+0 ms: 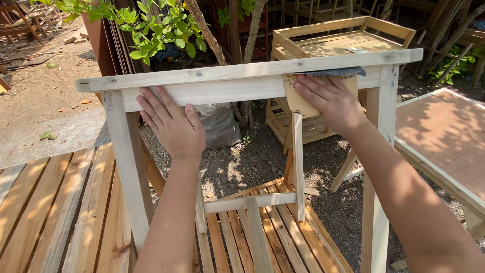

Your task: The person sands a wooden table frame outdoors using sheets of sandpaper, first smoothing the underside edges of the tabletop, then working along the apron rails and legs. They hold the frame steady with one hand while rubbing the sandpaper over the wood surfaces with the other, moving around the frame to reach different sides.

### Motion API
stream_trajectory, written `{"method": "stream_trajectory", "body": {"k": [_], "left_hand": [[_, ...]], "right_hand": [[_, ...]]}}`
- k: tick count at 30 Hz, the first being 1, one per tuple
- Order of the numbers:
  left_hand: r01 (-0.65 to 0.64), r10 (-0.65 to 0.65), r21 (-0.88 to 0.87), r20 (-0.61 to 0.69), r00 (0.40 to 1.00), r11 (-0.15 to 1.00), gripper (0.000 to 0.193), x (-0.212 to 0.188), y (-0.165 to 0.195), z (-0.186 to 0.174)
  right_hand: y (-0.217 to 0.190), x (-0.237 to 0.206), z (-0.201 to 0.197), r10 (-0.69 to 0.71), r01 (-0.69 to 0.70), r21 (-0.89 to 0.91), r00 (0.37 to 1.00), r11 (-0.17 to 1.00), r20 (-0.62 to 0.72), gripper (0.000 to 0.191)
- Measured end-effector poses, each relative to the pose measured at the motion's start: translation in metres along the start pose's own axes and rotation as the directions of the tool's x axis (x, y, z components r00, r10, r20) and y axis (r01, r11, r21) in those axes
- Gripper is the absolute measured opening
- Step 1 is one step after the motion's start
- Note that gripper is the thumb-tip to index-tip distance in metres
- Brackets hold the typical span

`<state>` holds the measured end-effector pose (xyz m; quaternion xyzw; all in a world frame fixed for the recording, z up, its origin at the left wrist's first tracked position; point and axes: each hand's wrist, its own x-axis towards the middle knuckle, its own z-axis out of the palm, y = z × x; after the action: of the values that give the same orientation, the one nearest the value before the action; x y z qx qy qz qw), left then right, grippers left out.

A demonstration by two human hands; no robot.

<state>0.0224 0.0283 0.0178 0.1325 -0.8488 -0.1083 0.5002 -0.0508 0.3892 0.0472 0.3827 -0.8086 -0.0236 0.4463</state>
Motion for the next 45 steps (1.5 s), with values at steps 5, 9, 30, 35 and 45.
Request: {"method": "stream_trajectory", "body": {"k": [5, 9, 30, 35, 45], "left_hand": [[-0.192, 0.191, 0.016, 0.047, 0.981, 0.981, 0.071, -0.022, 0.048, 0.014], [-0.342, 0.341, 0.007, 0.047, 0.939, 0.94, 0.07, -0.034, 0.073, 0.02], [-0.558, 0.566, -0.097, 0.122, 0.815, 0.824, 0.069, -0.071, 0.205, 0.057], [-0.557, 0.564, -0.089, 0.112, 0.818, 0.826, 0.07, -0.068, 0.213, 0.06], [-0.567, 0.564, 0.014, 0.097, 0.82, 0.823, 0.074, -0.06, 0.194, 0.062]], "right_hand": [[0.035, -0.041, -0.008, 0.089, -0.079, 0.073, 0.986, 0.994, -0.142, 0.059], [-0.004, -0.004, 0.008, -0.036, 0.041, 0.05, 0.994, 0.998, -0.106, 0.065], [0.122, -0.121, -0.04, 0.288, -0.294, 0.1, 0.955, 0.951, 0.07, 0.079], [0.073, -0.079, 0.001, 0.008, -0.007, 0.115, 1.0, 0.993, -0.008, 0.07], [0.096, -0.107, -0.026, 0.198, -0.21, 0.115, 0.974, 0.971, 0.112, 0.07]]}}
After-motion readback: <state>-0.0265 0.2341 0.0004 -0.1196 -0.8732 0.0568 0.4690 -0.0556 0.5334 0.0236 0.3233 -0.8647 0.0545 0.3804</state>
